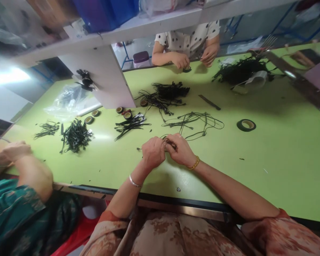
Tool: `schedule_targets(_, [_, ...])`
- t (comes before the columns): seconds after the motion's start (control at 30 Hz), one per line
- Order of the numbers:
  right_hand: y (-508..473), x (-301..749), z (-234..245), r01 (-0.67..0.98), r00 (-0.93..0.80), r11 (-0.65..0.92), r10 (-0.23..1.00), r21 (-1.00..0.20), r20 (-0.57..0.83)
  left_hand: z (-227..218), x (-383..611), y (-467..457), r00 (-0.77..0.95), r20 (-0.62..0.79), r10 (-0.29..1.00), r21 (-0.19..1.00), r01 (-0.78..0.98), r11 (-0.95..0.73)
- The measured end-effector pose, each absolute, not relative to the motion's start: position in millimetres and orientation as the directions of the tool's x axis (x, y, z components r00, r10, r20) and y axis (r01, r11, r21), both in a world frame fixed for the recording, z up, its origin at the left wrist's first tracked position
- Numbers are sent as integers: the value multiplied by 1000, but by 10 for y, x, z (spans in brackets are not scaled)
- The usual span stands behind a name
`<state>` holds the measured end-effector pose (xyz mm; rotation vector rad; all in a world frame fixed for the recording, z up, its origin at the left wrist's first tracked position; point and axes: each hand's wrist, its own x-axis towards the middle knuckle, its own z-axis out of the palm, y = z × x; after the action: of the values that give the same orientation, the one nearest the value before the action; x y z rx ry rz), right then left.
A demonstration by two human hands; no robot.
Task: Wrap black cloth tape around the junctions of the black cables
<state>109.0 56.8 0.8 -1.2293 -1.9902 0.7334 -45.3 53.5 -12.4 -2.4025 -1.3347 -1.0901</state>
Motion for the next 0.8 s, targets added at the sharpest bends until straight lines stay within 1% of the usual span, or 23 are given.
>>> schedule_targets(0.1, [562, 1073, -28, 565, -313, 423, 904, -709, 290, -138, -454, 537, 343, 678, 651, 135, 812, -568])
schedule_targets(0.17, [561, 1063, -63, 606, -290, 424, 905, -673, 310, -151, -442, 527, 344, 648, 680, 148, 818, -555])
schedule_targets(0.27, [555, 1054, -104, 656, -254, 423, 904, -625, 345, -172, -394, 491, 341, 597, 727, 201, 813, -546])
schedule_targets(0.4, [555, 1038, -99, 640, -264, 460, 884, -615, 386, -174, -337, 451, 281, 589, 758, 287, 804, -521])
schedule_targets(0.5, [632, 1065, -76, 698, -265, 475, 867, -536, 422, -120, -346, 423, 240, 589, 772, 348, 787, -510])
schedule_targets(0.57, [736, 1143, -56, 758, -234, 444, 870, -479, 435, -59, -364, 392, 234, 593, 771, 389, 755, -528])
schedule_targets(0.63, [838, 1258, -16, 799, -132, 340, 904, -496, 407, 6, -381, 367, 181, 605, 775, 475, 699, -534])
schedule_targets(0.67, [868, 1312, 16, 805, -89, 292, 920, -516, 382, 33, -387, 367, 131, 596, 792, 544, 659, -519])
schedule_targets(0.7, [873, 1349, 53, 808, -83, 275, 929, -521, 361, 53, -394, 378, 78, 566, 821, 627, 606, -490])
schedule_targets(0.73, [851, 1361, 94, 807, -132, 299, 932, -509, 338, 66, -401, 402, 37, 515, 857, 713, 536, -452])
schedule_targets(0.8, [732, 1297, 164, 806, -313, 399, 914, -437, 258, 70, -423, 478, -24, 373, 927, 868, 361, -340])
